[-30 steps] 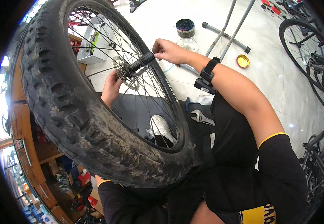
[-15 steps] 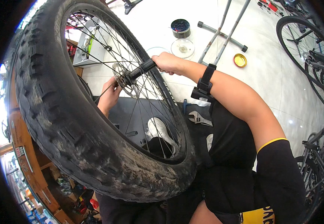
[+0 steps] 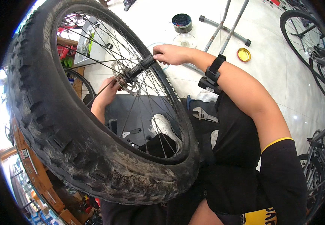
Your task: The person works on a bicycle wheel by removing a component with a tool, spinning the wheel to check its movement, and then reattaching parts to the hub by hand while another person watches.
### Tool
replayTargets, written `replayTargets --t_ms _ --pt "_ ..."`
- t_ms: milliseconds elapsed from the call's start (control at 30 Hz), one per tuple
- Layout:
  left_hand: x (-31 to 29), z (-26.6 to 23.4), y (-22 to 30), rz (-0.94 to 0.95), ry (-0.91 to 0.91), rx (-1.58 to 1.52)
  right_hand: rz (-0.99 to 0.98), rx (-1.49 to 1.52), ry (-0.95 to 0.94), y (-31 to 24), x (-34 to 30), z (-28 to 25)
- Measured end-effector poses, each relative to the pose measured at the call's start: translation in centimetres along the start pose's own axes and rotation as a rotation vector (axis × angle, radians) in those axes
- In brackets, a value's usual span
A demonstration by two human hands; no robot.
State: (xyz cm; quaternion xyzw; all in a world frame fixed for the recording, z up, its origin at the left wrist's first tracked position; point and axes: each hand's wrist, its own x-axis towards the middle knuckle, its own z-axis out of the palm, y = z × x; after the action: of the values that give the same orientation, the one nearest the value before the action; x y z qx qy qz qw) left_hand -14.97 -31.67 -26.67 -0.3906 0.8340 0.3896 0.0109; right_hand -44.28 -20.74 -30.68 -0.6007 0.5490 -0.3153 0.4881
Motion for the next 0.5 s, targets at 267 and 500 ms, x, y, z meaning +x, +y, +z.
replayTargets --t_ms 267,500 --pt "-0.4 0.6 -0.3 0.031 0.057 -0.262 0.088 0.280 0.003 0.0 -0.1 -0.1" --pt "0.1 1.4 -0.6 0.084 0.129 -0.081 0.450 0.420 0.012 -1.0 0.3 0.1"
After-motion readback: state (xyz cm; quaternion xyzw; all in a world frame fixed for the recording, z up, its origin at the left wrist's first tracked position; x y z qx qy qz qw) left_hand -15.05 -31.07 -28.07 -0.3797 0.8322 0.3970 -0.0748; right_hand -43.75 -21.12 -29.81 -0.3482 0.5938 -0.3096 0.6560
